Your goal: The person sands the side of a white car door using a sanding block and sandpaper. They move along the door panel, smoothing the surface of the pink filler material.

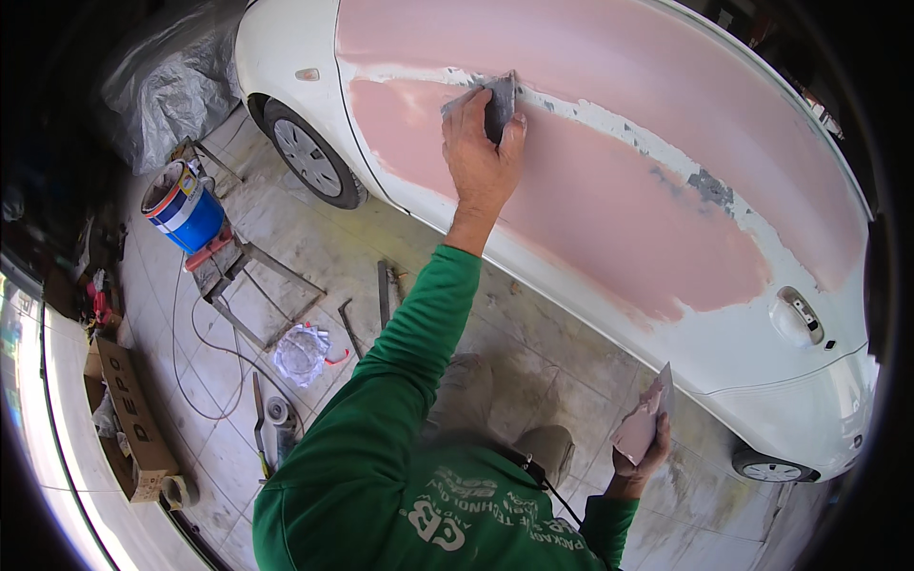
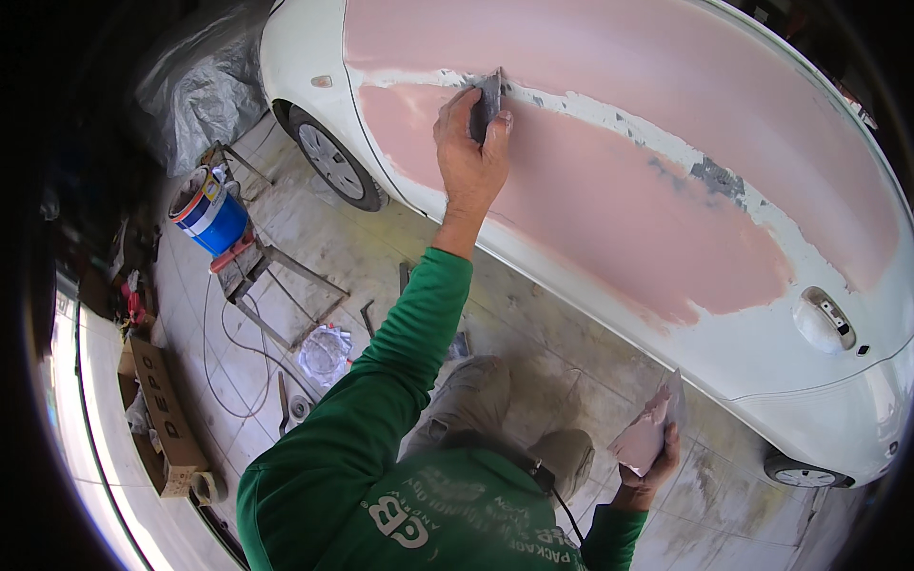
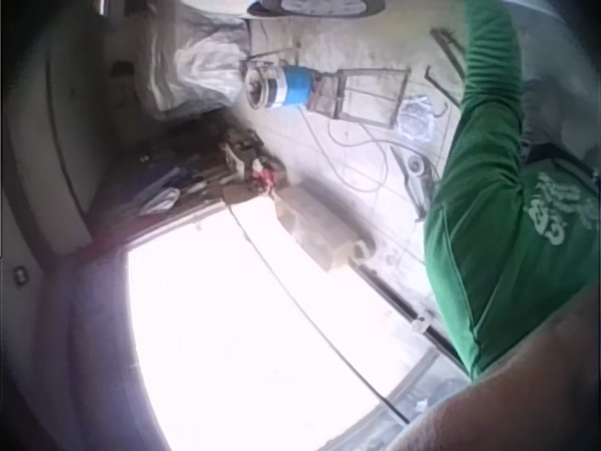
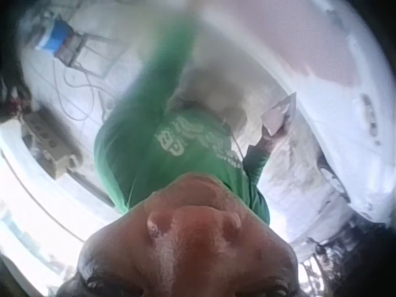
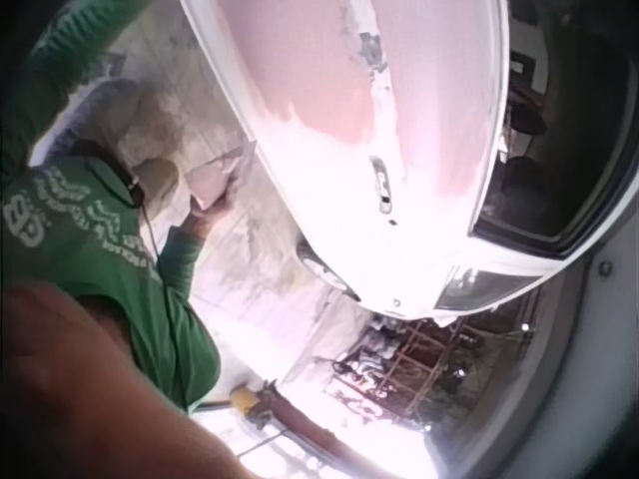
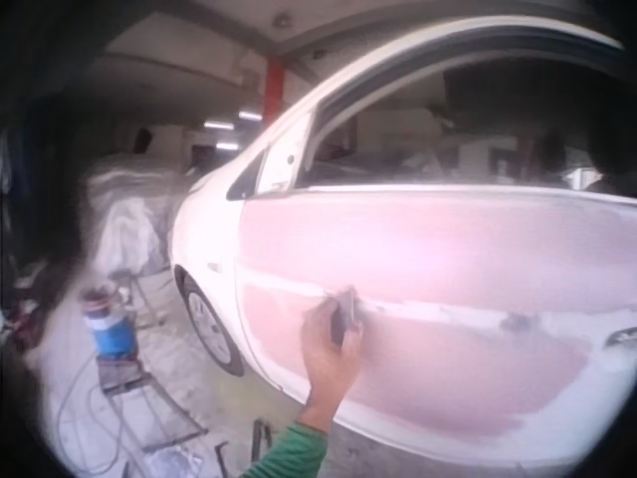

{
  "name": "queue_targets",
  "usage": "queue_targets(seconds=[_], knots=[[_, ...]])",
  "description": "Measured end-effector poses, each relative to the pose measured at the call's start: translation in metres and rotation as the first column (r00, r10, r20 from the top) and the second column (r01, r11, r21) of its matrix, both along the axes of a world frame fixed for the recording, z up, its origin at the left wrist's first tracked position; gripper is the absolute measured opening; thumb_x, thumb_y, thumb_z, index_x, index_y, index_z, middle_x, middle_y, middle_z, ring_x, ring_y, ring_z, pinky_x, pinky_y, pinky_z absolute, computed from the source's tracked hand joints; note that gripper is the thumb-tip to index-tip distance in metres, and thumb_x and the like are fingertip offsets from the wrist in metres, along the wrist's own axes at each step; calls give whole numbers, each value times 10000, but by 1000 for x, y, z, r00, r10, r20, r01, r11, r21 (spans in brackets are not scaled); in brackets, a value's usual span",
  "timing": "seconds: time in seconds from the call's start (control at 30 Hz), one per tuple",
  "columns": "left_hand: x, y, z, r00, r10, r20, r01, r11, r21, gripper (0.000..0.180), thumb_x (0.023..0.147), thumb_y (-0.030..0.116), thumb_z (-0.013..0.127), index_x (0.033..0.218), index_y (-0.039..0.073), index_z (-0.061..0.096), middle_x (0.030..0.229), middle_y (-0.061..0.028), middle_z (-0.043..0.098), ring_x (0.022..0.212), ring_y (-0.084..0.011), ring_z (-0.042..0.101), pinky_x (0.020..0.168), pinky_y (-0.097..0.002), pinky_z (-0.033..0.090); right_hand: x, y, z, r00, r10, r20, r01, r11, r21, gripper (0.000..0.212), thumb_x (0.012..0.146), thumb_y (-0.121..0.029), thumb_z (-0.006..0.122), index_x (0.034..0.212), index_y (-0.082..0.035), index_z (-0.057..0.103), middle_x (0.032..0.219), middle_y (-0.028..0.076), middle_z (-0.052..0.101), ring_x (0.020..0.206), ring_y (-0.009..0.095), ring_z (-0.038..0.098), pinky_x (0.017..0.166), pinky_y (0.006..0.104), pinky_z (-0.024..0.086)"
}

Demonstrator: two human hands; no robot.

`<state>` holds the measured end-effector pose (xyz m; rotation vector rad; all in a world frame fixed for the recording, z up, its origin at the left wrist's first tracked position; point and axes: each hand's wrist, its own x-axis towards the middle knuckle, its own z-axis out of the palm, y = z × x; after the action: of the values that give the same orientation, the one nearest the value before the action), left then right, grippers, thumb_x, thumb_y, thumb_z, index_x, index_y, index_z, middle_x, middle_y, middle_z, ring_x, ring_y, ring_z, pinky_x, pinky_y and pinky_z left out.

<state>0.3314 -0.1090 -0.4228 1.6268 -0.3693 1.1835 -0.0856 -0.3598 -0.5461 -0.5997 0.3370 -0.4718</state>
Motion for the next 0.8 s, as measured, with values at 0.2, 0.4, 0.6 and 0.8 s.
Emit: queue_targets(seconds=[0.2, 0.4, 0.6, 0.8], knots=[[-39, -50, 9, 1000, -6, 7, 6, 1000, 0, 546, 867, 282, 756, 1309, -12, 627, 1410, -198, 623, 1307, -430, 543, 1019, -590, 468, -28, -22, -15, 997, 42, 63, -43, 999, 14, 536, 1040, -305, 652, 1462, 6, 539, 1313, 143, 693, 1129, 265, 699, 970, 391, 577], [-111, -73, 24, 992, -100, -73, 113, 971, 211, 510, 875, 241, 783, 1307, 1, 660, 1388, -190, 650, 1241, -404, 593, 1053, -505, 466, -5, -7, 18, 996, -42, 78, 40, 999, 19, 560, 1058, -382, 642, 1476, -24, 540, 1286, 128, 697, 1139, 263, 692, 964, 398, 576], [-225, -23, -1, 286, -856, -431, 955, 292, 56, 547, 842, 164, 809, 1355, 36, 667, 1427, -150, 642, 1302, -363, 594, 1090, -462, 473, 53, 9, 21, 990, 53, 129, -57, 998, 29, 487, 1063, -291, 639, 1473, -43, 545, 1292, 88, 707, 1127, 215, 696, 984, 368, 571], [-139, 78, -108, 554, -643, -528, 788, 610, 84, 474, 930, 100, 752, 1390, 49, 651, 1446, -124, 629, 1340, -279, 586, 1130, -406, 462, 67, 28, 50, 945, 176, 275, -178, 984, -20, 423, 1068, -224, 617, 1446, -40, 568, 1291, 100, 712, 1147, 229, 706, 971, 395, 594]])
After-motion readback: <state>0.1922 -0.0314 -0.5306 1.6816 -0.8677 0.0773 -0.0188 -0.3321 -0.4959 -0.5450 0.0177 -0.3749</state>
